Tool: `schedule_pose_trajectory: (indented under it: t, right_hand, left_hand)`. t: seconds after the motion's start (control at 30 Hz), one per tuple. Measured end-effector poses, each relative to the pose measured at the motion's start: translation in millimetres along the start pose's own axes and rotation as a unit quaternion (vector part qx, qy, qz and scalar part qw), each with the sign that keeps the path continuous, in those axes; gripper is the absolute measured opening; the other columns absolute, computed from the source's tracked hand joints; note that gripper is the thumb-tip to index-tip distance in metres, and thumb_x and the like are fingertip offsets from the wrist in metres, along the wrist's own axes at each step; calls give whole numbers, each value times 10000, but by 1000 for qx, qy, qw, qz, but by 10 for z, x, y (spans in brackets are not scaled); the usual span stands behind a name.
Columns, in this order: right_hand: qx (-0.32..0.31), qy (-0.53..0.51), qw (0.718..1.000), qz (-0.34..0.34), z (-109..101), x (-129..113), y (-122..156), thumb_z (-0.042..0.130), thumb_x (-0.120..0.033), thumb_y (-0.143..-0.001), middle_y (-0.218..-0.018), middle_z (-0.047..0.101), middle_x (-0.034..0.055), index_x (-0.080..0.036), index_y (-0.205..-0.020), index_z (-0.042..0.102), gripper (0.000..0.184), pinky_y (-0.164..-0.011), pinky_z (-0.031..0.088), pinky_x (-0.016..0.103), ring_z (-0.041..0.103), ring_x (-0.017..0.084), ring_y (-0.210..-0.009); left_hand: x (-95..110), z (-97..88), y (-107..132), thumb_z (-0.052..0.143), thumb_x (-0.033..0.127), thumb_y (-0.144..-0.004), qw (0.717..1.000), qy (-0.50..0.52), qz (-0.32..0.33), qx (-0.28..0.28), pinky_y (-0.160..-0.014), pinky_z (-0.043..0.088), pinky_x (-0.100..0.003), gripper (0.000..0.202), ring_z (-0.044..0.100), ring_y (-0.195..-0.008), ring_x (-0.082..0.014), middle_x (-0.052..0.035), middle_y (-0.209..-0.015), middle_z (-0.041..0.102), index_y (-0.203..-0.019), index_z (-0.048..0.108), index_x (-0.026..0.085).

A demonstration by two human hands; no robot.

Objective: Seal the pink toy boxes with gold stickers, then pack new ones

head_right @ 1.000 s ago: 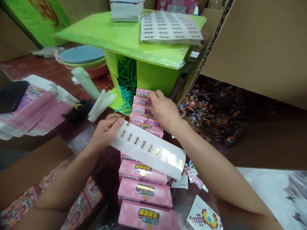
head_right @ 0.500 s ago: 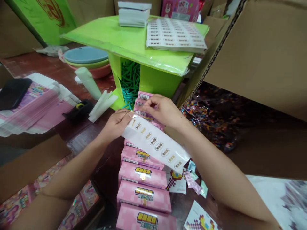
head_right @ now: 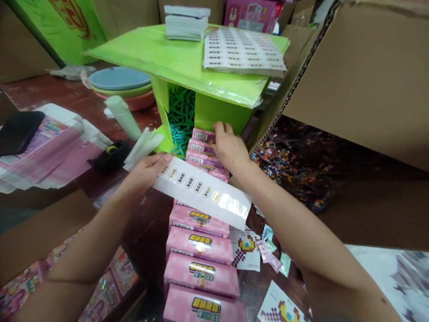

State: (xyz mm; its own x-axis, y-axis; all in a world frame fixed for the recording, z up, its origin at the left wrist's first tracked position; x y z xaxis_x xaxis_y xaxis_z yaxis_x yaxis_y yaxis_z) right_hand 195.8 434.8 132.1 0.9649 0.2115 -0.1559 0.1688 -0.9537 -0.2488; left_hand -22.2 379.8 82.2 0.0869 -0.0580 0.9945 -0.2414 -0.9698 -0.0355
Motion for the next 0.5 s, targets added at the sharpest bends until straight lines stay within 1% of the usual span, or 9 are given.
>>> schedule_pose_trajectory:
  t: [0.07,0.13,0.2,0.23,0.3,0.33,0.4,0.43,0.5]
  right_hand:
    - [-6,35,999,-29,18,-58,16,588,-235,-1023,-1326,662,189,-195,-1301,708,305,-938,541,524,693,338,-1023]
    - [-32,73,996,-49,55,-93,14,513,-218,-1060,-1280,689,175,-206,-1178,784,296,-1024,500,562,672,360,-1133]
    - [-52,84,994,-49,37,-104,3,534,-234,-1059,-1291,700,177,-213,-1139,825,303,-1070,461,590,635,387,-1226]
    - [-59,63,995,-51,4,-131,3,559,-264,-1057,-1283,708,175,-215,-1128,837,291,-1066,460,579,629,386,-1228]
    - [-92,-53,991,-81,-65,-283,48,551,-400,-1085,-1170,739,150,-207,-1082,845,351,-989,496,498,650,340,-1125]
    - [-118,-139,978,-104,-102,-402,99,520,-500,-1100,-1077,747,126,-200,-1051,839,441,-914,512,442,660,301,-1031]
    - [-157,-310,927,-141,-207,-650,231,530,-687,-1056,-903,726,74,-191,-960,807,577,-767,504,358,636,225,-843]
    - [-160,-371,902,-149,-267,-741,287,597,-736,-1001,-860,717,57,-192,-914,786,583,-728,495,338,622,201,-790]
    - [-130,-439,877,-148,-375,-810,329,758,-693,-901,-864,732,49,-199,-864,754,495,-729,504,327,630,183,-777]
  left_hand:
    - [-4,8,-1,692,712,-904,1000,1,4,-4,-555,321,-299,549,444,-614,-153,-7,-694,534,-727,558,210]
    - [15,57,3,681,723,-903,1000,-3,14,-12,-570,349,-297,564,476,-652,-161,-22,-731,554,-718,557,205]
    - [48,118,18,666,724,-909,1000,-5,20,-17,-592,377,-293,570,498,-688,-166,-30,-762,562,-718,567,197]
    - [69,145,29,661,722,-913,1000,-4,21,-18,-600,383,-290,571,501,-696,-164,-28,-764,559,-718,572,192]
    - [113,199,57,653,719,-923,999,5,21,-25,-610,395,-283,577,507,-699,-160,-27,-762,569,-722,589,182]
    - [136,228,72,654,722,-924,999,16,22,-32,-615,405,-280,582,518,-701,-159,-30,-766,587,-728,601,176]
    - [173,281,100,674,747,-907,997,51,23,-49,-620,426,-274,607,546,-698,-159,-39,-771,627,-743,631,165]
    - [176,298,111,690,763,-890,996,76,19,-54,-620,439,-272,620,562,-691,-159,-43,-770,647,-757,648,159]
    - [136,310,128,731,781,-852,990,129,-4,-52,-619,466,-269,636,588,-664,-157,-47,-760,682,-795,682,150]
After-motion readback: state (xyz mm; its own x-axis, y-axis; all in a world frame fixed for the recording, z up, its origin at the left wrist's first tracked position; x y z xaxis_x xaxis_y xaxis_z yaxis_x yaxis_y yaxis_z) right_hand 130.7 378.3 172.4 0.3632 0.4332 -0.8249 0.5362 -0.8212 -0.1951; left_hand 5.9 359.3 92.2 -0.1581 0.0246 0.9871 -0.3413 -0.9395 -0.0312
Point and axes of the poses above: each hand's wrist, its own y-axis away from the middle knuckle, its own z-axis out of the palm, x = y × z, the point moved 9 cm from there along -y, towards the middle knuckle
